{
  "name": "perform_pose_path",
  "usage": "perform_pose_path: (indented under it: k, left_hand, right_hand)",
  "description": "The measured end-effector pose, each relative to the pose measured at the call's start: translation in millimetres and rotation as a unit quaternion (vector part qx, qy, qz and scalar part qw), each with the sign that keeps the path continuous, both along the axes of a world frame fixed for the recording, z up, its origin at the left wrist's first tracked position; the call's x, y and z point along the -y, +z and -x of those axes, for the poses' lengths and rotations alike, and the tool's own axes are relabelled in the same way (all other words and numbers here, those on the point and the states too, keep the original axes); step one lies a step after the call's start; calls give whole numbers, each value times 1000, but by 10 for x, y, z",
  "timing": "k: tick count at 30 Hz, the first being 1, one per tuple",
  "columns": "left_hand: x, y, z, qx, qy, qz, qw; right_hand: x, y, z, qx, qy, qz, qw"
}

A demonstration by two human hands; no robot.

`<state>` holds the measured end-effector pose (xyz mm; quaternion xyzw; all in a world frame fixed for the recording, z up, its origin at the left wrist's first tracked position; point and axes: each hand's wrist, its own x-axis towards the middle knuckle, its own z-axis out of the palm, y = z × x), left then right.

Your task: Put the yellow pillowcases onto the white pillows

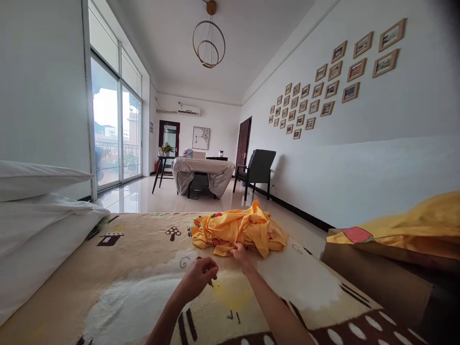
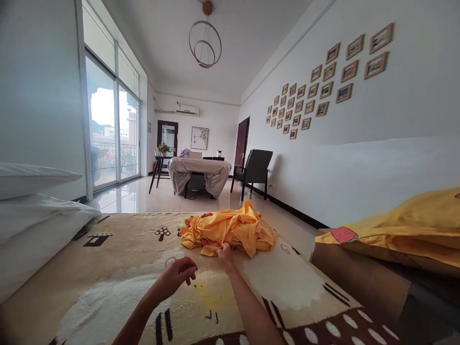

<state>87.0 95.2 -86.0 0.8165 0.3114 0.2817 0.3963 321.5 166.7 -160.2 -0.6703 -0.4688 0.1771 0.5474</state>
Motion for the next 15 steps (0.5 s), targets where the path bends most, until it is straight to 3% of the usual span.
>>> perform_pose_path:
  k: [4, 7, 12, 15]
  left_hand:
    - [31, -34, 68, -89, 64, -89, 990]
    - [5, -91, 95, -136, 96, -115, 979]
    - [-47, -220, 21, -102, 172, -195, 960]
    - [-63, -340, -40, -110, 151, -227, 956]
  right_hand:
    - [91, 209, 353, -54, 45, -42, 997]
    - [269, 417, 627, -83, 103, -85, 988]
    - [897, 615, 1083, -98, 227, -138, 959]
    - [1227, 655, 1285, -64, 313, -174, 931]
